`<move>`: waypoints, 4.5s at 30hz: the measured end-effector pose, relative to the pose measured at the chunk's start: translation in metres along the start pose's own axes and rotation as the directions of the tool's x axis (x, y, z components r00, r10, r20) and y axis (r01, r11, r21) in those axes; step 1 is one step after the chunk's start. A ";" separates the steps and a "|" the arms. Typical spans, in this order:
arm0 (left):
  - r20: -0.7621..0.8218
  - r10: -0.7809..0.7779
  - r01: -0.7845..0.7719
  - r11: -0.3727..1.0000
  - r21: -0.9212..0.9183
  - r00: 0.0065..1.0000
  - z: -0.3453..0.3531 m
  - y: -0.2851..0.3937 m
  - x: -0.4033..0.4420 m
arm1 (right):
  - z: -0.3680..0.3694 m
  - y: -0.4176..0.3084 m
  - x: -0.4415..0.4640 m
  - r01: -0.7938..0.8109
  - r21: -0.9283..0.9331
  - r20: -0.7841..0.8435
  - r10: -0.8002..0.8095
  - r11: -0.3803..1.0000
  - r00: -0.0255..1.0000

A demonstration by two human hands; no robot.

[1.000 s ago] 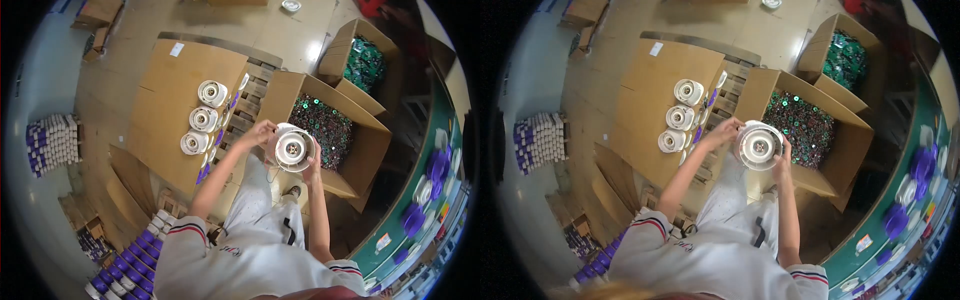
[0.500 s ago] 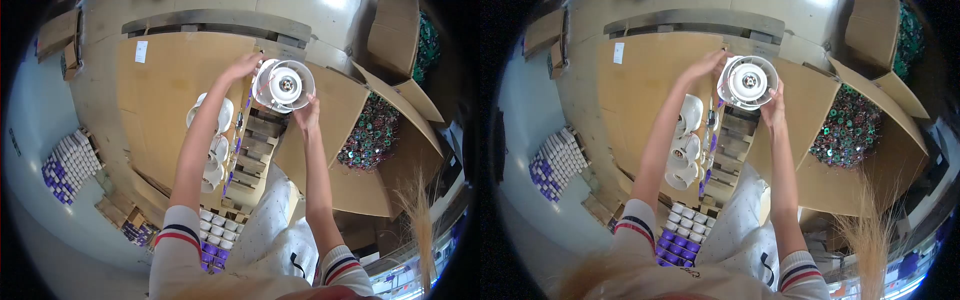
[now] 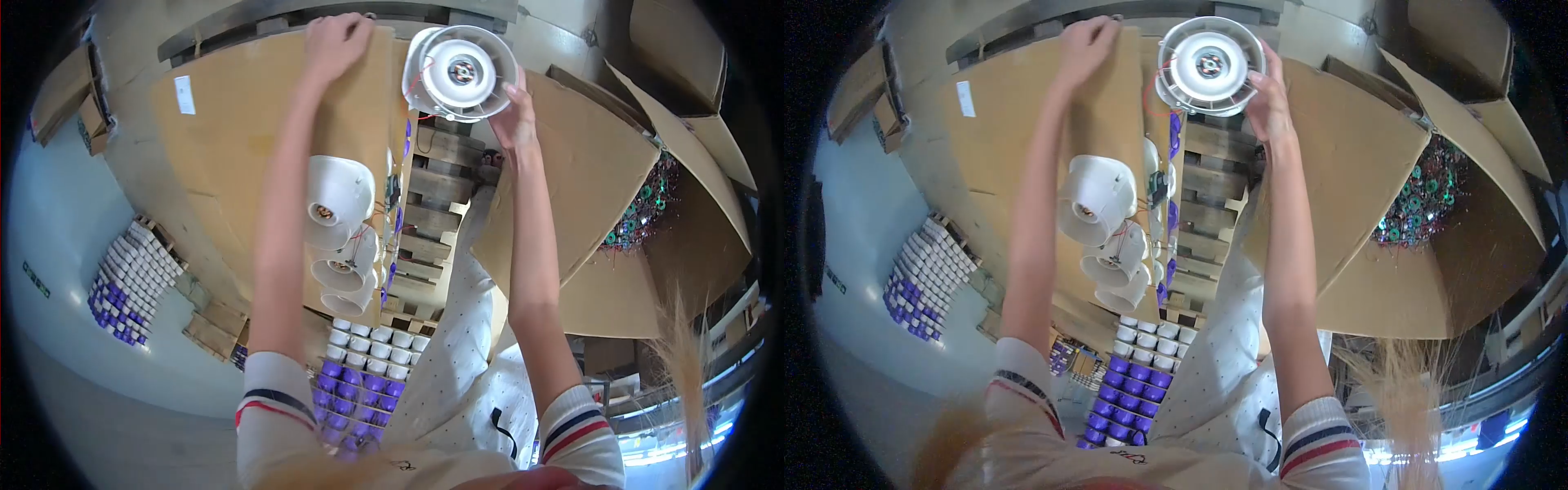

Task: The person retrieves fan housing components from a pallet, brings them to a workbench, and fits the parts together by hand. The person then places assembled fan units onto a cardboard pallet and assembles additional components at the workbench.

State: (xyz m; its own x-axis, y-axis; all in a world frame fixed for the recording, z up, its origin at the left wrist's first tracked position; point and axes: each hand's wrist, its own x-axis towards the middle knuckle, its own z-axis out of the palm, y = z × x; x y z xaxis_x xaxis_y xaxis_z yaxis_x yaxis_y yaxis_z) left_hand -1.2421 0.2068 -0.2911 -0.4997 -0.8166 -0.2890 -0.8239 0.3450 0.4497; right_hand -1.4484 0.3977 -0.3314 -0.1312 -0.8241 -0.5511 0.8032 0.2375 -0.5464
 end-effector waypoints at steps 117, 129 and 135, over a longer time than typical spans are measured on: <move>0.336 0.940 -0.942 0.166 -0.292 0.061 0.446 1.361 -0.741 | -0.678 -0.303 -1.360 -0.586 -0.372 -0.667 -0.646 0.720 -0.371; 0.283 0.946 -0.921 -0.245 0.304 -0.158 0.517 1.474 -0.743 | -0.669 -0.306 -1.378 -0.670 -0.289 -0.498 -0.705 0.684 -0.505; 0.290 0.950 -0.967 -0.176 0.182 -0.118 0.503 1.467 -0.745 | -0.580 -0.254 -1.334 -0.671 -0.288 -0.622 -0.666 0.683 -0.412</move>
State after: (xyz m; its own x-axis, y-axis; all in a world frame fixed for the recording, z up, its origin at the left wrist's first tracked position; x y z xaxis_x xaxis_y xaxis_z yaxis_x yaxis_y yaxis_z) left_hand -2.2127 1.5541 0.1590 -0.8010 0.5585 0.2156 0.5796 0.8136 0.0462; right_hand -1.8143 1.7353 0.1762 -0.8424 0.5009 0.1985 0.4696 0.8632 -0.1854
